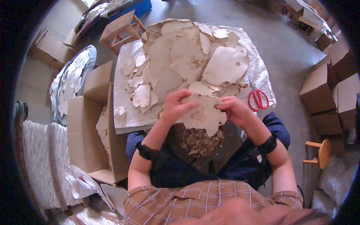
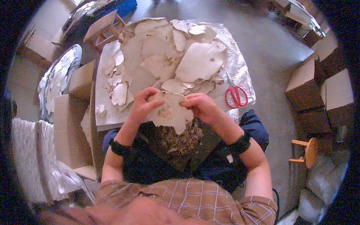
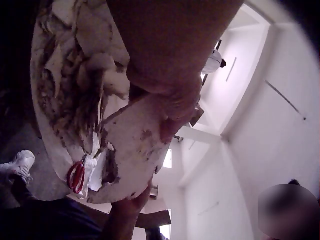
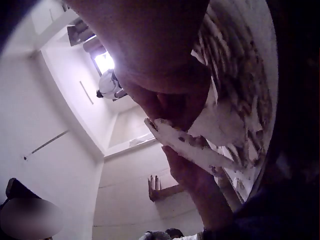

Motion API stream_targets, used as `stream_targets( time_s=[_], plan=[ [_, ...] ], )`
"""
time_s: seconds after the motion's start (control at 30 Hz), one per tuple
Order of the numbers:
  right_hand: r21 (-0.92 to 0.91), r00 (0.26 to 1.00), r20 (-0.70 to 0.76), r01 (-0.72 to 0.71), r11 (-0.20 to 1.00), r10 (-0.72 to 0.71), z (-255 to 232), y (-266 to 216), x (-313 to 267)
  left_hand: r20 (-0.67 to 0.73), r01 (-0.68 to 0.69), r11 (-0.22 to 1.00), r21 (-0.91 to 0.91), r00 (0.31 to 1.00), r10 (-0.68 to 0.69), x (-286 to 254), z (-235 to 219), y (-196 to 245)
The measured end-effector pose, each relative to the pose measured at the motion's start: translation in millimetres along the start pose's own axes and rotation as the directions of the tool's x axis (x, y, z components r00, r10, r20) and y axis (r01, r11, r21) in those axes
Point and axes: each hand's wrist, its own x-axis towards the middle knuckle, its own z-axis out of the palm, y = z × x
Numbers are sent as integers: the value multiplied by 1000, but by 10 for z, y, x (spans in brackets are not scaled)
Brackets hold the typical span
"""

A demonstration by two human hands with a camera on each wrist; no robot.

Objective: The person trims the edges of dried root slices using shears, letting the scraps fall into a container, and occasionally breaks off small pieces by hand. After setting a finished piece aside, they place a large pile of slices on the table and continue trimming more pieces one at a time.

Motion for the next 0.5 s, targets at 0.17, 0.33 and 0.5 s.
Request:
stream_targets(
  time_s=[0.17,0.33,0.5],
  plan=[
    [-75,999,44,-20,997,24,-65,39,64,65,192,956,-223,981,-182,2,-50,-14],
    [52,977,214,-27,998,15,119,44,35,186,239,858,-454,967,-171,16,-28,-132],
    [-38,991,62,120,992,-117,237,2,55,151,217,755,-619,976,-158,24,-51,-155]
  ],
)
